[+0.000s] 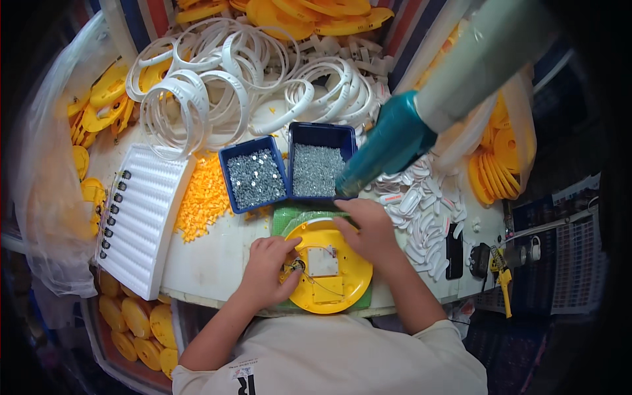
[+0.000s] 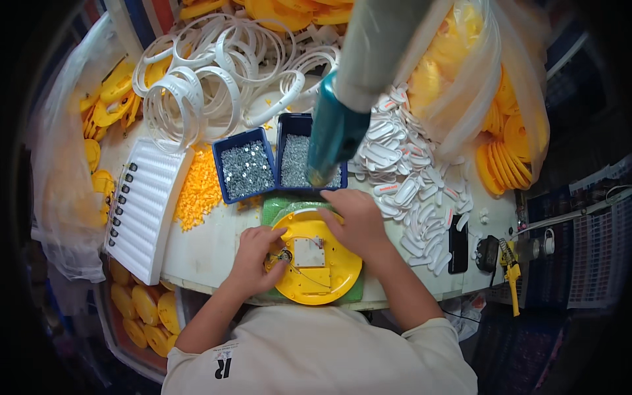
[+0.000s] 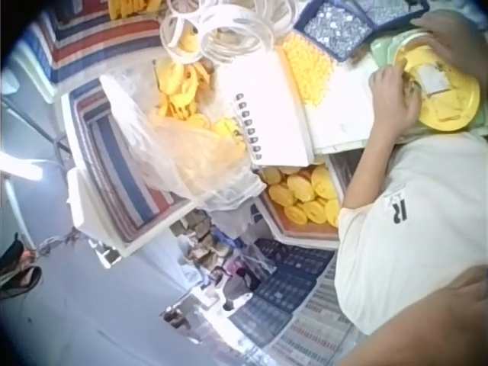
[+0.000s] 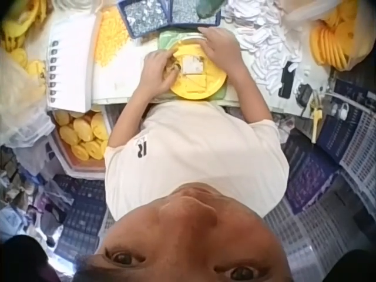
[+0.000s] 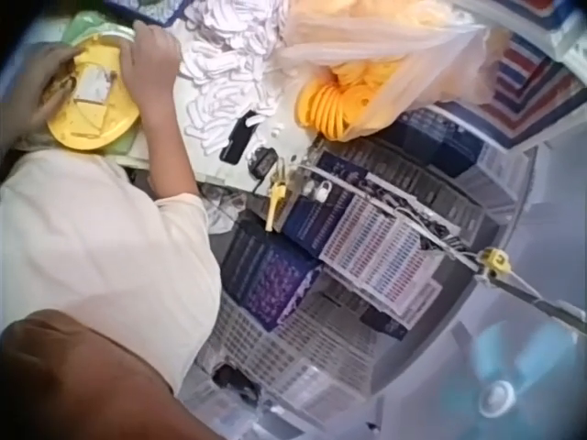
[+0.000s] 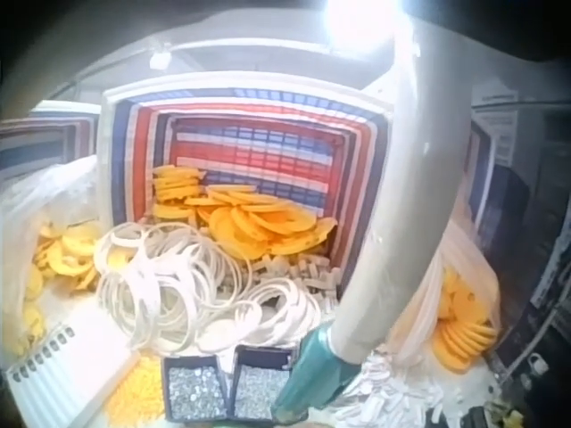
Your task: Assemble yellow plastic toy components by inserting metal pins and using a pneumatic tool.
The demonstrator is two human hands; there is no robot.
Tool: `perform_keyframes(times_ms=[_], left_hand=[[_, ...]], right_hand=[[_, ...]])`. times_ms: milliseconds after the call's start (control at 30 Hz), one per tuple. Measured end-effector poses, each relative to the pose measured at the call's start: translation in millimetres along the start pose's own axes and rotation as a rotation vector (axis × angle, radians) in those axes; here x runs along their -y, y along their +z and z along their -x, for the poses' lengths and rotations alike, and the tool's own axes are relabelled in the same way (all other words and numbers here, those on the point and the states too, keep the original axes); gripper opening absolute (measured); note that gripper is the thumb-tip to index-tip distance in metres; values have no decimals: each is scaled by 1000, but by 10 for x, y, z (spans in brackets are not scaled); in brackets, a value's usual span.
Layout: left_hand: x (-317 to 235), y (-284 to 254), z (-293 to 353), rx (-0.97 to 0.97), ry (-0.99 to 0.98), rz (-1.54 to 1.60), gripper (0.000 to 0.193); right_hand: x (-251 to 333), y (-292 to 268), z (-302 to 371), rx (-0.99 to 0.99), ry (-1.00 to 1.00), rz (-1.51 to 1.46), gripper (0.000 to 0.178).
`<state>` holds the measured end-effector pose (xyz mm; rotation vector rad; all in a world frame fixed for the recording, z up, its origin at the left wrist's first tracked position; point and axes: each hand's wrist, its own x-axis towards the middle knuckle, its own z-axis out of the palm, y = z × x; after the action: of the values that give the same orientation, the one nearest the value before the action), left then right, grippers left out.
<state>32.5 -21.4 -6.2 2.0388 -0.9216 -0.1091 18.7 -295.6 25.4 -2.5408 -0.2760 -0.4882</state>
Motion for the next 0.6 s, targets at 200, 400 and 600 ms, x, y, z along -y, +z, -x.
perform_keyframes(times_ms=[200, 400, 600], left_hand=[[37, 24, -12, -50, 31, 50, 65], [30, -24, -47, -55, 21, 34, 62], [93, -1, -5, -81, -3, 21, 62]], right_hand=[[-433, -296, -425, -223, 147, -199, 20], [-522, -467, -1903, -312, -327, 217, 19], [-809, 77, -3398, -233, -337, 473, 27]])
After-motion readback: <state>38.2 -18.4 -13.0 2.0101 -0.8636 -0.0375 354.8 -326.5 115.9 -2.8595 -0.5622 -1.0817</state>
